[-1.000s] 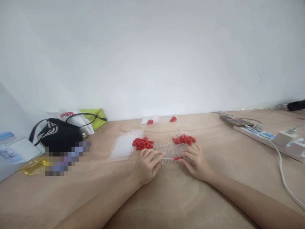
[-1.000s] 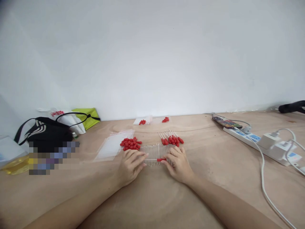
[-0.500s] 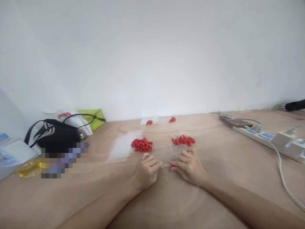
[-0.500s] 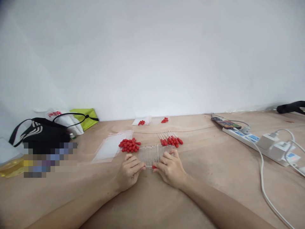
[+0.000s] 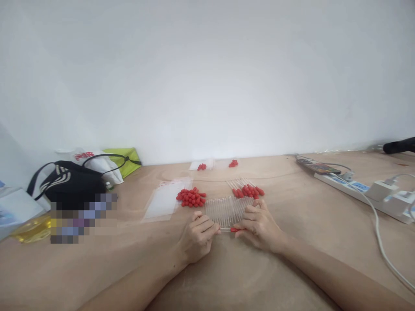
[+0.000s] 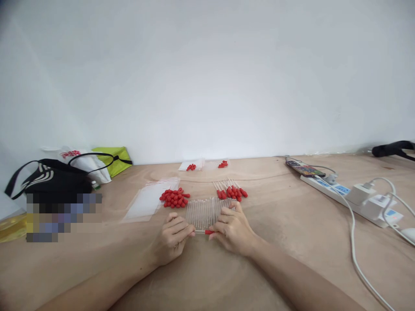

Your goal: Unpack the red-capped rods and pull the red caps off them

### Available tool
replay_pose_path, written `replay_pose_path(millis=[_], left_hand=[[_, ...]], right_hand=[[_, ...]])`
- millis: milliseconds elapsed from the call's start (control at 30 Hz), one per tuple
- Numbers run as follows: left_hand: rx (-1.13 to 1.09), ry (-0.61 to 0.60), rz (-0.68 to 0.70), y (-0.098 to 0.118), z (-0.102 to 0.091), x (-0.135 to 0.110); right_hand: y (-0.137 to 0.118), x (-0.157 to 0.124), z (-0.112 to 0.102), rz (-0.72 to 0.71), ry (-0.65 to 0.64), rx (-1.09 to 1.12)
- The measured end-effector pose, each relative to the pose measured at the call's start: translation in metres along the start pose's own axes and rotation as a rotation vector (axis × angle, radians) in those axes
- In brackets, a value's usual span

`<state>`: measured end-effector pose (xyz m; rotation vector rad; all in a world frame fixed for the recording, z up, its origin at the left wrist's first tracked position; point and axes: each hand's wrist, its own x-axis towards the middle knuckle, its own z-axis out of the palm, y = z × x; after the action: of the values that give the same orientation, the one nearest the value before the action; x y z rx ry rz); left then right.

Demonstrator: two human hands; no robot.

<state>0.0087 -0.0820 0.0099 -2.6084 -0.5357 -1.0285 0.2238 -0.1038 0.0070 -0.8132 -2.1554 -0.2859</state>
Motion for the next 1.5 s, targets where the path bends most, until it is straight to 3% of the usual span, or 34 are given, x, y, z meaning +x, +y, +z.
replay_pose_path(millis=[200,300,367,500,633,800,1000,1167,1300,1500], left_hand=[[0.016,0.038,0.025,0.004,-0.005,0.007],[0.03,0.069,0.001,-0.008,-0.013,0.003],[0.07,0.115,-0.094,-0.022,-0.021,-0.001],[0.118,0.134,-0.405,-0.043,-0.028,-0.007],[0.001,0.047,-0.411,-0.038,-0.015,-0.008],[0.028,0.027,-0.309,-0.032,0.001,-0.01],[0.073,0.021,-0.219,-0.038,0.013,-0.008],[-0.115,-0.065,-0.238,-0.033,0.014,-0.004],[-0.201,-0.097,-0.254,-0.029,0.008,-0.002],[-0.179,-0.011,-0.306,-0.024,0.005,0.014]], right_hand=[[-0.004,0.005,-0.008,0.049,-0.058,0.082],[0.01,0.0,-0.019,0.122,-0.103,0.117],[0.027,-0.007,-0.028,0.272,-0.067,0.148],[0.06,-0.017,-0.033,0.717,0.199,0.303],[0.067,-0.021,-0.019,0.86,0.177,0.338],[0.06,-0.022,-0.012,0.876,0.108,0.258],[0.054,-0.019,-0.015,0.92,0.15,0.213],[0.057,-0.022,-0.012,0.892,0.132,0.133],[0.058,-0.025,-0.008,0.837,0.112,0.123],[0.035,-0.016,-0.003,0.625,0.1,0.186]])
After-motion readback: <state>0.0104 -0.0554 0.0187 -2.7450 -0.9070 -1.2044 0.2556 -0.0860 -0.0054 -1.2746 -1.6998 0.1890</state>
